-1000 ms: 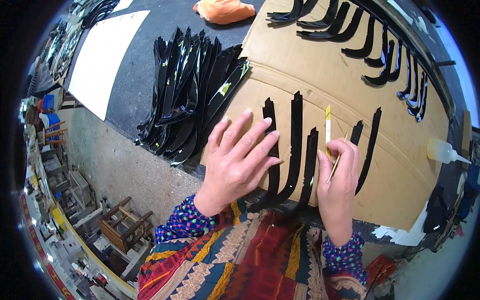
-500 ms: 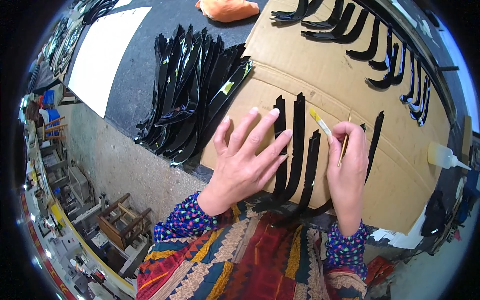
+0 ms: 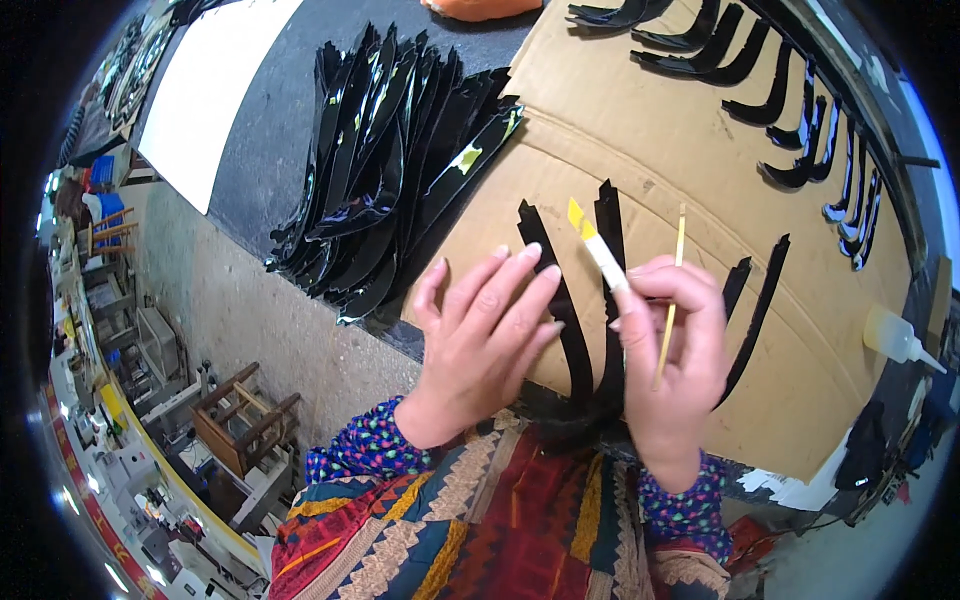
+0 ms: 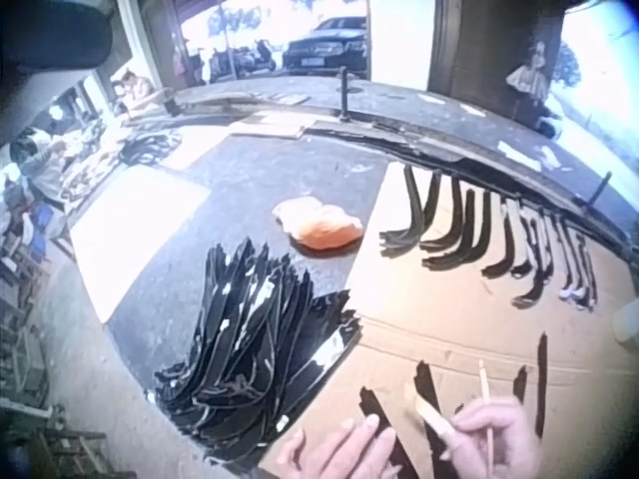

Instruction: Applying adhesive to the edges of shoe strap components using a small brush tool.

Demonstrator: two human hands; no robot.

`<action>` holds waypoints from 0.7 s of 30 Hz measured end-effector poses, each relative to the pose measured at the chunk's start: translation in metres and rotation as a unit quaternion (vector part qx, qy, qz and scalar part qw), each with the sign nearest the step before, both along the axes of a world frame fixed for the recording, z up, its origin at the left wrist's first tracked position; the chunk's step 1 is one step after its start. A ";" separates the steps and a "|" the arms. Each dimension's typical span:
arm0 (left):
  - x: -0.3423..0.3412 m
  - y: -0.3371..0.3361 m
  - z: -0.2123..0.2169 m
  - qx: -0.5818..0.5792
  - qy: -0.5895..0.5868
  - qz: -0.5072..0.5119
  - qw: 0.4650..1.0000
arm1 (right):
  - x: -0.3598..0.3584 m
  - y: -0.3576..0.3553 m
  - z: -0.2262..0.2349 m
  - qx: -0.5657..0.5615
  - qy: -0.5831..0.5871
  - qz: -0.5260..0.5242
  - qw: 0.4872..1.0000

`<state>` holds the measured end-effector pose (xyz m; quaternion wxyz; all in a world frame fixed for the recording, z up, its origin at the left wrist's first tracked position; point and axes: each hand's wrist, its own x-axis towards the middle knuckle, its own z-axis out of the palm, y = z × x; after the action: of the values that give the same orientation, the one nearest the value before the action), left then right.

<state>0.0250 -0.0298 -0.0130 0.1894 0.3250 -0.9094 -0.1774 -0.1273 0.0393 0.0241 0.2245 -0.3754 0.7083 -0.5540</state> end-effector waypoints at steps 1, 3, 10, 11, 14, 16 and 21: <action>-0.001 -0.005 -0.001 -0.016 0.018 0.015 1.000 | 0.003 -0.001 -0.006 0.004 0.021 0.014 1.000; 0.002 -0.013 -0.004 -0.038 0.004 0.010 0.999 | 0.010 -0.006 -0.013 -0.001 0.009 0.032 0.999; 0.007 -0.018 -0.009 -0.064 -0.002 0.004 0.998 | 0.025 -0.006 -0.028 0.026 0.030 0.021 0.999; 0.008 -0.018 -0.010 -0.070 -0.002 0.003 0.998 | 0.026 -0.007 -0.029 0.021 0.056 0.019 0.998; 0.009 -0.019 -0.011 -0.068 0.004 -0.002 0.998 | 0.026 -0.009 -0.028 0.022 0.139 0.034 0.989; 0.009 -0.020 -0.011 -0.064 0.006 -0.006 0.998 | 0.026 -0.011 -0.029 0.017 0.161 0.033 0.986; 0.008 -0.021 -0.009 -0.055 0.011 -0.010 0.998 | 0.028 -0.013 -0.028 0.019 0.183 0.030 0.982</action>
<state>0.0332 -0.0510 -0.0222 0.2158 0.3031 -0.9188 -0.1322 -0.0995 0.0267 -0.0038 0.1146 -0.4874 0.7363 -0.4551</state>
